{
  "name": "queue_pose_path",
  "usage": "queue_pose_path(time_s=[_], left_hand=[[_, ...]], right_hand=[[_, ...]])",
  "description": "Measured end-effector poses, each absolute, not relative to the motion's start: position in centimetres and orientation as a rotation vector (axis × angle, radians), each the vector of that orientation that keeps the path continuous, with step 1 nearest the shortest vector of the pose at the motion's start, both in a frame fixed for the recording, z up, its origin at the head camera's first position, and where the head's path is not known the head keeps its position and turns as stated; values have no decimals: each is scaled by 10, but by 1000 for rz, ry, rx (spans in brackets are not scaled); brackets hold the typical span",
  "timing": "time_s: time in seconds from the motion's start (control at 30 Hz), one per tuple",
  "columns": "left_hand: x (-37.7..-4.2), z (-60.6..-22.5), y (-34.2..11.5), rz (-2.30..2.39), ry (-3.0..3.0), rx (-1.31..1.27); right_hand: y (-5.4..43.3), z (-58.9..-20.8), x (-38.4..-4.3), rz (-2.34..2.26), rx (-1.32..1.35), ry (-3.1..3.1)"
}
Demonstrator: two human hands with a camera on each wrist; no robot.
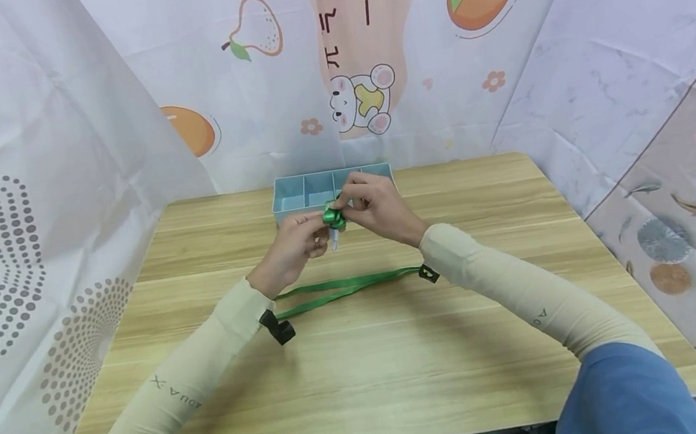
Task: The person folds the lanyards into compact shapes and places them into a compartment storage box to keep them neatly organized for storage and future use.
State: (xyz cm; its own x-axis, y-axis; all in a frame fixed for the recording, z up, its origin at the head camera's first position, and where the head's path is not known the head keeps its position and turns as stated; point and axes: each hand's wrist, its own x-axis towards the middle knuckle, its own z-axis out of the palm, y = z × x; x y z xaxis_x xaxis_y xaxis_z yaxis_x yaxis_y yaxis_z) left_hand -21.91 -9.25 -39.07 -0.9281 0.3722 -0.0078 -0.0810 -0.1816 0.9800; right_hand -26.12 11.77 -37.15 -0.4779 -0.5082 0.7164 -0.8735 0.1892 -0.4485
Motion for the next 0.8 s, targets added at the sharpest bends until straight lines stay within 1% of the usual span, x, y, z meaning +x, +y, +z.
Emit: queue_pose_path(time_s=[0.23,0.4,0.47,0.53,0.67,0.8], left_hand=[[-221,-389,-92,2130,1806,393],[-220,-391,-92,2119,1902,422],[-219,-390,-92,2118,1946,416],[-219,-389,-92,2132,1993,380],[-220,-388,-94,2184,2094,330],[-221,-387,-96,2160,2218,362]], right_hand=[[120,-373,-262,1248,1305,-2013],[119,-373,-259,1273,1235,-2082],[120,-371,-258,1387,1178,-2193],[121,-369,-256,1629,1094,-2303],[122,-367,-253,2090,831,-2422],[120,-370,-248,2128,724,-2480]])
